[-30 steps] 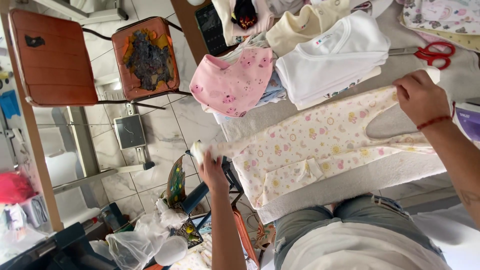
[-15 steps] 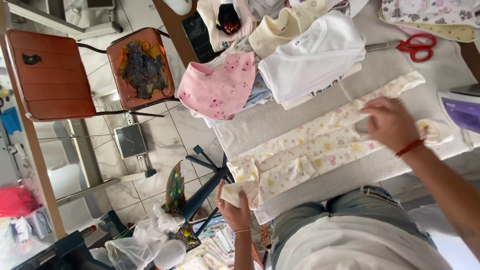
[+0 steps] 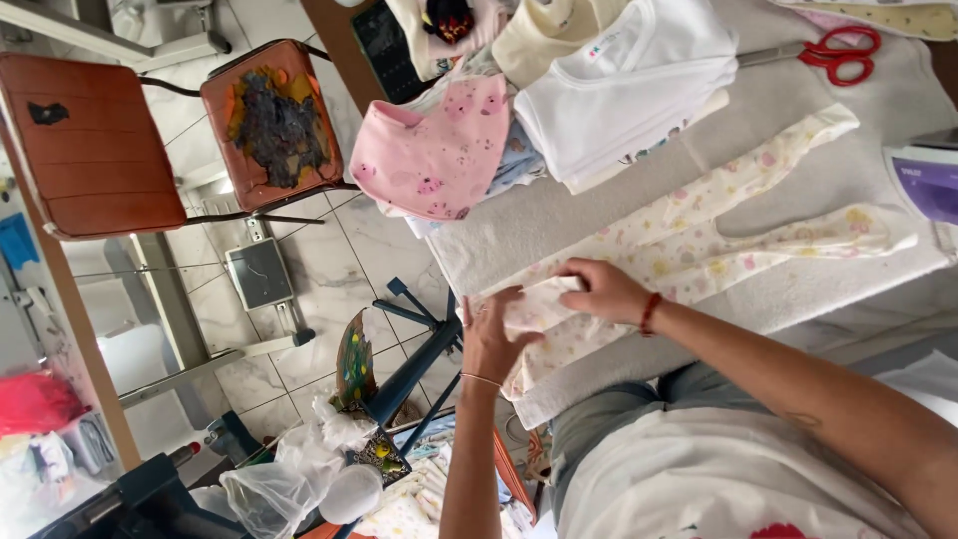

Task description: Ironing and folding baby clothes on an ironing board

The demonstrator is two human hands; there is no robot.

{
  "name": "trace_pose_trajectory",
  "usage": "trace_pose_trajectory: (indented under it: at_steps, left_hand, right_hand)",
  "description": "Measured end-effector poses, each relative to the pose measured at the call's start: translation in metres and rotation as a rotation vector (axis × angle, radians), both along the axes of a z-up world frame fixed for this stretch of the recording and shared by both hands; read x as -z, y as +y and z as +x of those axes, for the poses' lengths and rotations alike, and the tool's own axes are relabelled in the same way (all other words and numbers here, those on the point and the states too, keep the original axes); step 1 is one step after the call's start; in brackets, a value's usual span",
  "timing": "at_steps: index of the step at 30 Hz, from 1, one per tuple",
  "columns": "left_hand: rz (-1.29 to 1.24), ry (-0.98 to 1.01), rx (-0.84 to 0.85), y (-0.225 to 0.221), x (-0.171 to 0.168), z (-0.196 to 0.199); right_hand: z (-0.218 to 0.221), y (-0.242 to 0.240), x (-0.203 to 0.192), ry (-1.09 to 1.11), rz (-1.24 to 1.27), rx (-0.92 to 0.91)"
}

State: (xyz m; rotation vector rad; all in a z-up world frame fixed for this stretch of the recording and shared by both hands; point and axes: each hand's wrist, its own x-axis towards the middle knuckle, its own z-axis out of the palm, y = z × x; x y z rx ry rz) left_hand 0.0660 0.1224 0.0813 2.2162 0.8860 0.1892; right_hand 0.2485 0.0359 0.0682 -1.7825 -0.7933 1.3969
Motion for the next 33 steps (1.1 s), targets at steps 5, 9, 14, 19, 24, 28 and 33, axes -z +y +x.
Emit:
trace_pose_trajectory:
  at_steps: [5, 9, 14, 19, 24, 28, 33]
  left_hand:
    - [-0.029, 0.274, -0.116, 0.038, 0.035, -0.028]
    - [0.098, 0.41, -0.152, 0.039, 0.055, -0.027]
    - [0.458, 0.351, -0.196, 0.016, 0.054, -0.009]
    - [0.527, 0.013, -0.031, -0.021, 0.019, 0.033]
    - [0.282, 0.713, 0.078, -0.029, 0.005, 0.039]
    - [0.439, 0.517, -0.047, -0.033, 0.031, 0.036]
    - [0.289, 0.082, 0.059, -0.037, 0.034, 0.111]
  right_hand:
    - [0.017, -0.015, 0.038, 0.214, -0.043, 0.221]
    - [0.017, -0.014, 0.055, 0.018, -0.13, 0.162]
    - [0.005, -0.014, 0.038, -0.712, 0.046, -0.015]
    - [-0.005, -0.008, 0.016, -1.101, 0.626, -0.351]
    - [0.016, -0.029, 0.023, -1.07, 0.193, -0.456]
    - [0.058, -0.08, 0.02, -1.209, 0.339, -0.088]
    - [0.095, -0.159, -0.016, -0.384, 0.059, 0.95]
